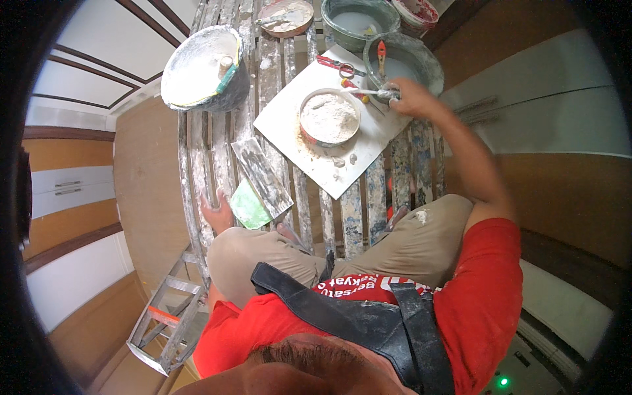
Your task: The person mixes a white compound in a bucket using a trowel, then transfers it to a smaller container. They continue mixing and finally apply the compound to a wall surface using a green sanding block.
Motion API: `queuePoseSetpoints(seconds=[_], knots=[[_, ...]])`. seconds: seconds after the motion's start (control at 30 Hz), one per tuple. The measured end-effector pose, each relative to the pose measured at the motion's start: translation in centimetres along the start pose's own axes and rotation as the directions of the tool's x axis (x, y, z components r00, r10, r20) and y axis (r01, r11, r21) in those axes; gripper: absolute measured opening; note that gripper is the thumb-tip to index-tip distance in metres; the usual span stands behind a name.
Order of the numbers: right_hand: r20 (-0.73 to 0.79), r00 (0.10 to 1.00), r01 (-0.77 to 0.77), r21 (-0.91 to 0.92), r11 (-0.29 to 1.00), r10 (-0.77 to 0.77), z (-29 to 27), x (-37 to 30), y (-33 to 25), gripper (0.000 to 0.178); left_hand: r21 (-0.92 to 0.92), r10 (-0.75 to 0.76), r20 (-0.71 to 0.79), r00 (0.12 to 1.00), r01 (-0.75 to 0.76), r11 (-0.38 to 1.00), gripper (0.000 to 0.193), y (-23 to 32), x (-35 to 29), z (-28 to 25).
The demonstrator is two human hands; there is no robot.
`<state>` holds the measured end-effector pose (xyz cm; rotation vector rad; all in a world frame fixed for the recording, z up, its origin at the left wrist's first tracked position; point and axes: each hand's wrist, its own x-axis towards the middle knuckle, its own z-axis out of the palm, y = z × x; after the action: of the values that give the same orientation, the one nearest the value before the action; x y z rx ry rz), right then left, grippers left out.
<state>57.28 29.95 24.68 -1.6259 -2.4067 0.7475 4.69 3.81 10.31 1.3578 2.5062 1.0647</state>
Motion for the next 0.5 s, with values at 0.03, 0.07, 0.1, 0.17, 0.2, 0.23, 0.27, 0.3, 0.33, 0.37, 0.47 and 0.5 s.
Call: queuePoseSetpoints(seconds=[0.03, 0.07, 0.1, 0.17, 0.2, 0.23, 0.27, 0.3, 0.33, 0.37, 0.47, 0.5], knots=[[0.023, 1.000, -0.018, 0.009, 1.000, 0.018, -0.3, 0.3, -0.1, 0.036, -0.108, 0.062, 0.113, 0.992, -0.050, 0.993, 0.059, 0.8, 1.5, 0.4], [0.047, 0.998, -0.039, 0.019, 0.999, 0.038, -1.0, 0.6, -0.5, 0.037, -0.218, 0.135, 0.220, 0.966, -0.087, 0.972, 0.056, 1.6, 3.1, 0.9], [0.065, 0.995, -0.075, 0.026, 0.997, 0.073, -1.7, 0.3, -0.5, 0.038, -0.299, 0.078, 0.362, 0.929, 0.037, 0.953, 0.055, 5.8, 4.6, 0.9], [-0.006, 0.968, -0.251, -0.077, 0.965, 0.251, -2.7, 0.3, -1.8, 0.044, -0.330, 0.062, 0.609, 0.791, 0.181, 0.927, 0.057, 10.4, 7.7, 2.1], [-0.051, 0.940, -0.342, -0.122, 0.932, 0.338, -3.0, 0.2, -2.1, 0.047, -0.307, 0.097, 0.717, 0.690, 0.188, 0.933, 0.061, 11.2, 9.4, 3.5], [-0.210, 0.888, -0.433, -0.086, 0.897, 0.408, -2.9, -0.2, -1.2, 0.047, -0.240, 0.036, 0.859, 0.511, 0.339, 0.910, 0.063, 14.6, 10.6, 4.0], [-0.356, 0.812, -0.506, -0.036, 0.862, 0.462, -2.3, -0.3, 0.1, 0.047, -0.194, 0.010, 0.910, 0.414, 0.407, 0.893, 0.071, 16.5, 11.4, 4.9], [-0.486, 0.712, -0.568, 0.025, 0.823, 0.506, -1.5, -0.3, 1.5, 0.047, -0.116, -0.033, 0.931, 0.364, 0.382, 0.917, 0.073, 18.2, 12.0, 5.8], [-0.529, 0.657, -0.592, 0.081, 0.802, 0.538, -1.0, -0.5, 3.3, 0.049, -0.040, -0.077, 0.947, 0.312, 0.352, 0.935, 0.076, 19.9, 12.6, 6.7], [-0.566, 0.597, -0.612, 0.137, 0.779, 0.568, -0.5, -0.8, 5.5, 0.051, 0.035, -0.123, 0.957, 0.262, 0.317, 0.948, 0.078, 21.4, 12.9, 7.6], [-0.560, 0.486, -0.615, 0.326, 0.718, 0.671, 1.0, -0.6, 11.0, 0.058, 0.138, -0.191, 0.968, 0.162, 0.291, 0.947, 0.086, 22.9, 12.7, 10.9], [-0.531, 0.465, -0.607, 0.391, 0.692, 0.708, 1.7, -0.1, 12.5, 0.061, 0.146, -0.203, 0.969, 0.137, 0.341, 0.929, 0.084, 22.3, 12.3, 12.3]])
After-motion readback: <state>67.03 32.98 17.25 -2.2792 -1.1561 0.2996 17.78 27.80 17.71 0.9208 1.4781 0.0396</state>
